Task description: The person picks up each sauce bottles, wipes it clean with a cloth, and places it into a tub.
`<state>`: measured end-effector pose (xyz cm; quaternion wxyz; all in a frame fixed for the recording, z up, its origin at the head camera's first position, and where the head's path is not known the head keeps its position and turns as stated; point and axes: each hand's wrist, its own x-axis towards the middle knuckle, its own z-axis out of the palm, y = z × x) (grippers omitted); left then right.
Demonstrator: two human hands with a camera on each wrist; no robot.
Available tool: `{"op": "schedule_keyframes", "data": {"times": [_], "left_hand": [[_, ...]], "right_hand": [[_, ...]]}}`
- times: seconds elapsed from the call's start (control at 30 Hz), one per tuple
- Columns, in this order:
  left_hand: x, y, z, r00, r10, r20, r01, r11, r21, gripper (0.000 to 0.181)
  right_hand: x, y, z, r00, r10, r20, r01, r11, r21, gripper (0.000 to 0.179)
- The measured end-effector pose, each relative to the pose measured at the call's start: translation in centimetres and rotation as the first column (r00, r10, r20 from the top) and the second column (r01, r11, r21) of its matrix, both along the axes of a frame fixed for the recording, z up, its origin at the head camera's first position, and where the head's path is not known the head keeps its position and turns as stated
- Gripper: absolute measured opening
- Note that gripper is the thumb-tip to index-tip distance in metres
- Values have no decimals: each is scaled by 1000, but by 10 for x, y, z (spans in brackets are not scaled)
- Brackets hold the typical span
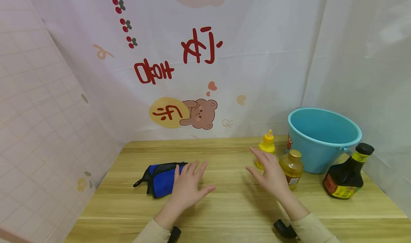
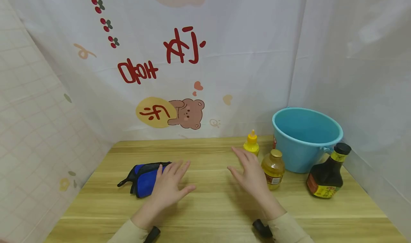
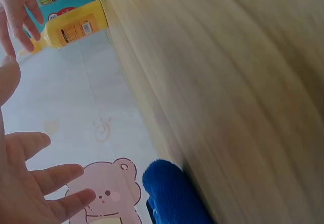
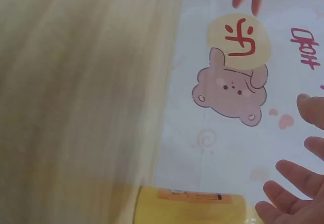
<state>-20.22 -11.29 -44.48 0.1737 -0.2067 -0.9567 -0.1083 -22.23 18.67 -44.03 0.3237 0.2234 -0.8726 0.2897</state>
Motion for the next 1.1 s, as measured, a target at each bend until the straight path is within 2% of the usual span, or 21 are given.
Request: {"op": "schedule_keyframes", "data": {"times": [0.27,0.43,0.53,0.63,0.73,0.87,1.1], "left_hand": [[1,8,0,992,-75,-97,87,988,125,78],[3,14,1,991,-83,-103,101,977,187,77],[3,16,0,989,-90,-114,113,972,204,77],[4,18,0,987,-99,-123,123,969,213,76],[6,20,1,987,-104,-124,129,968,217,75],[9,22,2,987,-108,-117,131,968,213,75],[10,22,2,987,-114,-111,134,970,203,76]], "right_hand": [[-3,4,16,999,-31,-44,28,998,-62,65],[-7,6,25,994,-76,-76,66,990,-126,61],[-11,7,30,988,-105,-113,86,982,-166,62],[-14,8,34,983,-142,-115,117,973,-201,65],[-19,8,36,983,-171,-66,151,960,-234,70],[-27,10,36,980,-195,48,201,944,-262,71],[-41,10,34,947,-225,231,288,912,-293,73]]}}
